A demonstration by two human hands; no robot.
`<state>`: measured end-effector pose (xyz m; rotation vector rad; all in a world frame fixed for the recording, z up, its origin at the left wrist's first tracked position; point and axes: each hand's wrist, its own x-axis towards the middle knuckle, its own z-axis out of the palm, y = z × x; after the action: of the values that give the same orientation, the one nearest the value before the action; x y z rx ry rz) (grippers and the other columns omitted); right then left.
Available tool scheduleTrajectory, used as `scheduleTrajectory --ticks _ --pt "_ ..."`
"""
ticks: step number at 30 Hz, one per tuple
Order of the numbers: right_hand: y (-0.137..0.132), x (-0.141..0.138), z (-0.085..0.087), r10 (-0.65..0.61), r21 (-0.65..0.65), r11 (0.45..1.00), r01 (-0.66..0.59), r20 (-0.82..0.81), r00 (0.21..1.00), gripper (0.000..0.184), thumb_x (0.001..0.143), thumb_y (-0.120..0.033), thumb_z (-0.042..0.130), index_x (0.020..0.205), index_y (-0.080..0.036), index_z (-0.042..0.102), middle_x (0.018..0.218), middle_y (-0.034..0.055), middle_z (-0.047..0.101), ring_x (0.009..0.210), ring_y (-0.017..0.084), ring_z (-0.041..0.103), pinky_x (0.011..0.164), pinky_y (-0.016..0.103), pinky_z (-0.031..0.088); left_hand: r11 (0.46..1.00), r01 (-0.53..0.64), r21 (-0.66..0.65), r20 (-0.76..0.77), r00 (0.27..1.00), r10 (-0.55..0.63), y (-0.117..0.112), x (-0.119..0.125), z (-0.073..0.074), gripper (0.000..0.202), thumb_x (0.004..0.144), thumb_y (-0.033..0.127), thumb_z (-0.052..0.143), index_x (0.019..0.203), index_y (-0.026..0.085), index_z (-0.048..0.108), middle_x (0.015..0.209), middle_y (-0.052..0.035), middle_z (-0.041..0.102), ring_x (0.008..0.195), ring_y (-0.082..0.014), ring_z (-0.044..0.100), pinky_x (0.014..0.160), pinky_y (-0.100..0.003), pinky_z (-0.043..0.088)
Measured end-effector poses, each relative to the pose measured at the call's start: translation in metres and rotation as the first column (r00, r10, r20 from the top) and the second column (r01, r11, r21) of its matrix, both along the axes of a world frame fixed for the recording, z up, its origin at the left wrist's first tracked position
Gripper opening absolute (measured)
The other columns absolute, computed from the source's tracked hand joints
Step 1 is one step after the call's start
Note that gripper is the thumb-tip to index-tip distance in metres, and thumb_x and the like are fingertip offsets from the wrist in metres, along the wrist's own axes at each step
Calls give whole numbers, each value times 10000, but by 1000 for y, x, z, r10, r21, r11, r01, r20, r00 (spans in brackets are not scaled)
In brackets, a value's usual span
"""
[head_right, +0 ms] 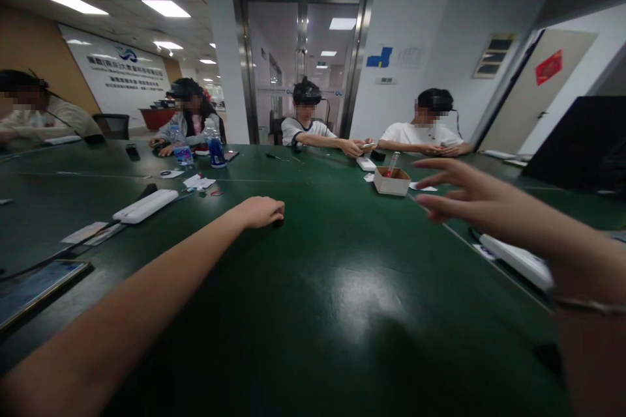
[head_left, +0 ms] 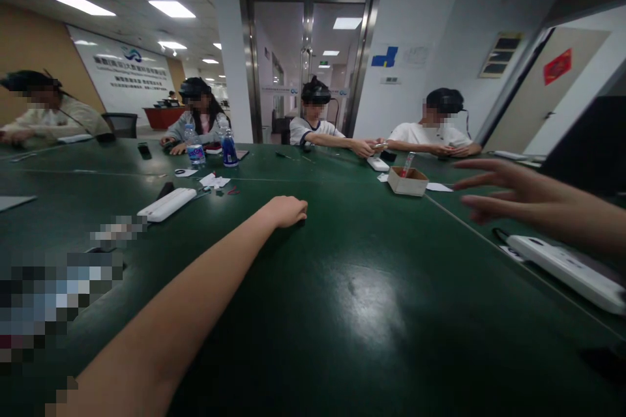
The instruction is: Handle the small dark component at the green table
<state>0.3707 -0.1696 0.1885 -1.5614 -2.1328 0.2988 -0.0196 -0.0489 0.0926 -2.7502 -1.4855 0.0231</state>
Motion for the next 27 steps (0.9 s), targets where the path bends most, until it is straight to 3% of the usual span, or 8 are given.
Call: scheduleTrajectory --ticks 4,6,8,9,11,16,21,27 --pt "76 -114 -29 109 -381 907 -180 -201 973 568 777 -383 708 1271 -214 485 1123 129 586 699 186 658 597 293 572 991 -131 12 316 941 121 24 17 -30 206 862 359 477 953 213 592 993 -93 661 891 -250 618 741 -330 444" --pt "111 -152 -60 36 -453 873 -178 -305 952 685 753 -394 740 1317 -186 410 1055 132 600 584 168 639 516 282 556 949 -300 -97 583 756 298 34 22 -48 225 887 367 437 970 212 578 927 -77 667 836 -214 626 718 -306 446" --pt "139 -179 -91 -82 -542 820 -185 -432 898 667 812 -453 674 1325 -175 352 927 114 619 519 167 623 483 292 545 889 -394 -235 780 469 414 42 24 -64 244 913 356 387 996 204 559 833 -52 660 719 -165 622 666 -273 445" --pt "150 -189 -105 -142 -576 790 -209 -505 851 595 858 -480 607 1299 -166 358 853 97 620 505 168 617 480 294 542 881 -385 -277 834 359 419 45 24 -71 231 915 339 390 1003 200 553 798 -37 650 666 -142 612 644 -257 442" --pt "166 -208 -128 -223 -596 740 -311 -654 723 436 931 -486 483 1201 -152 407 717 62 606 491 158 602 472 270 527 906 -299 -300 890 254 378 50 24 -81 176 900 292 437 991 193 551 758 -12 627 602 -110 589 614 -232 435" --pt "175 -233 -156 -200 -410 811 -417 -865 460 182 966 -272 465 852 -132 493 525 1 518 397 92 486 369 154 396 935 -182 -305 933 142 332 56 22 -89 113 872 233 489 945 174 553 724 7 603 566 -83 576 593 -209 434" --pt "168 -226 -159 -187 -316 839 -444 -932 310 55 898 -169 549 872 -130 522 559 12 545 445 106 536 419 172 446 939 -136 -316 937 113 332 53 24 -89 104 856 255 525 909 169 544 683 16 612 552 -88 587 583 -207 437" --pt "164 -225 -158 -240 -339 862 -377 -928 285 69 864 -60 541 902 -115 526 604 44 593 477 110 577 449 172 485 925 -126 -360 917 135 375 52 15 -83 154 814 306 588 815 153 570 590 20 576 517 -96 547 524 -207 407"
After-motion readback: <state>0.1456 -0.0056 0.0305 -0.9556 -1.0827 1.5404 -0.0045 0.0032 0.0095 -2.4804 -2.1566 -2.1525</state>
